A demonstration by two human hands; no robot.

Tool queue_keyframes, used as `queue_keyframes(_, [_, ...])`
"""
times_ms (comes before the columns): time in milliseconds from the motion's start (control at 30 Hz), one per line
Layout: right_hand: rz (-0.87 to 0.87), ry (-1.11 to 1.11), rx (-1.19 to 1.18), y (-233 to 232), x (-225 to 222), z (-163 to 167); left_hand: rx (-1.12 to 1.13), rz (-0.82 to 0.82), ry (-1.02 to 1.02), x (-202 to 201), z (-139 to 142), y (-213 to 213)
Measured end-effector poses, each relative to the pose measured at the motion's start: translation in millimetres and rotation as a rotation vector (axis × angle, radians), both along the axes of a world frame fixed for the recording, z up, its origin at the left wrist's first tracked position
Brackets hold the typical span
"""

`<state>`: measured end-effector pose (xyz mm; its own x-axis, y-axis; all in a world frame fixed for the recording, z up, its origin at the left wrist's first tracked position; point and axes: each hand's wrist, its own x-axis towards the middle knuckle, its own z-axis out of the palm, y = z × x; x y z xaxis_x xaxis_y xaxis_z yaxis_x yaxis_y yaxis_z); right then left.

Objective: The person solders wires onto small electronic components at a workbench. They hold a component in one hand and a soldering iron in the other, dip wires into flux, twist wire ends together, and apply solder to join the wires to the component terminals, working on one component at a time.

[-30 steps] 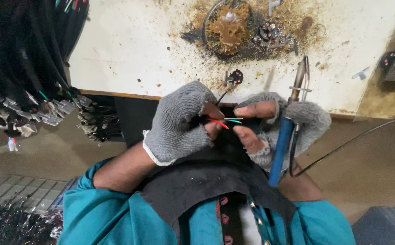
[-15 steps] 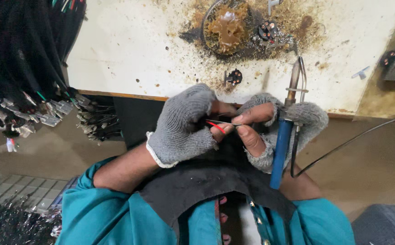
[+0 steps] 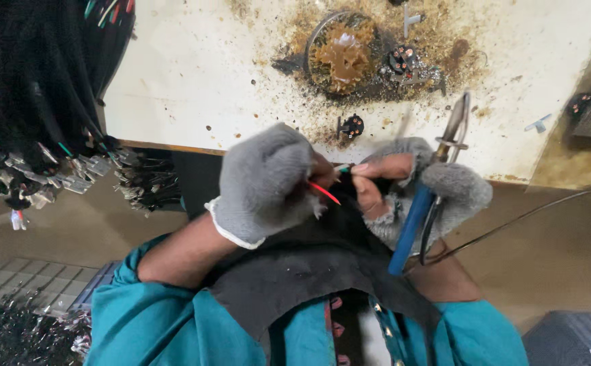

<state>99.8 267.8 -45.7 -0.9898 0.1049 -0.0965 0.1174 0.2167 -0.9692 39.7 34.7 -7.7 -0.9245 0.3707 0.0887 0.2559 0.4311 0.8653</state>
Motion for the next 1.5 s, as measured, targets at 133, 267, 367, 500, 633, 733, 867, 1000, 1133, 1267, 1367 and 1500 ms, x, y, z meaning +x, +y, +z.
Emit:
queue_keyframes(133, [-0.097, 0.055, 0.108, 5, -28, 2, -0.137, 0.148, 0.123, -34, -2, -7])
queue_keyframes(267, [0.013, 0.090, 0.263, 1, -48, 2, -0.181, 0.181, 0.121, -60, -17, -4])
queue_keyframes(367, [0.044, 0.171, 0.343, -2, -56, 3, -0.189, 0.161, 0.113, -65, -23, 1])
queue_keyframes(500, [0.073, 0.121, 0.343, 0, -65, 7, -0.171, 0.176, 0.180, -68, -27, 6])
queue_keyframes(633, [0.204, 0.227, 0.538, 7, -69, 8, -0.183, 0.188, 0.154, -68, -28, 11])
queue_keyframes(733, [0.234, 0.352, 0.499, 11, -67, 6, -0.208, 0.170, 0.165, -67, -26, 12])
queue_keyframes(867, [0.301, 0.393, 0.599, 10, -61, 4, -0.183, 0.175, 0.187, -58, -11, 6])
queue_keyframes(1000, [0.324, 0.338, 0.686, 1, -58, 12, -0.114, 0.059, 0.069, -39, 6, -5])
queue_keyframes(1133, [0.280, 0.293, 0.662, -4, -53, 28, -0.163, -0.007, -0.040, -25, 2, 1])
queue_keyframes(1267, [0.110, 0.011, 0.136, 7, -35, 33, -0.230, -0.037, 0.030, -20, -8, 9])
queue_keyframes(1367, [0.187, 0.138, 0.384, 20, -19, 22, -0.272, -0.034, 0.014, -20, -8, 11])
queue_keyframes(1500, [0.246, 0.264, 0.561, 31, -8, 2, -0.276, -0.035, 0.023, -24, -7, 14])
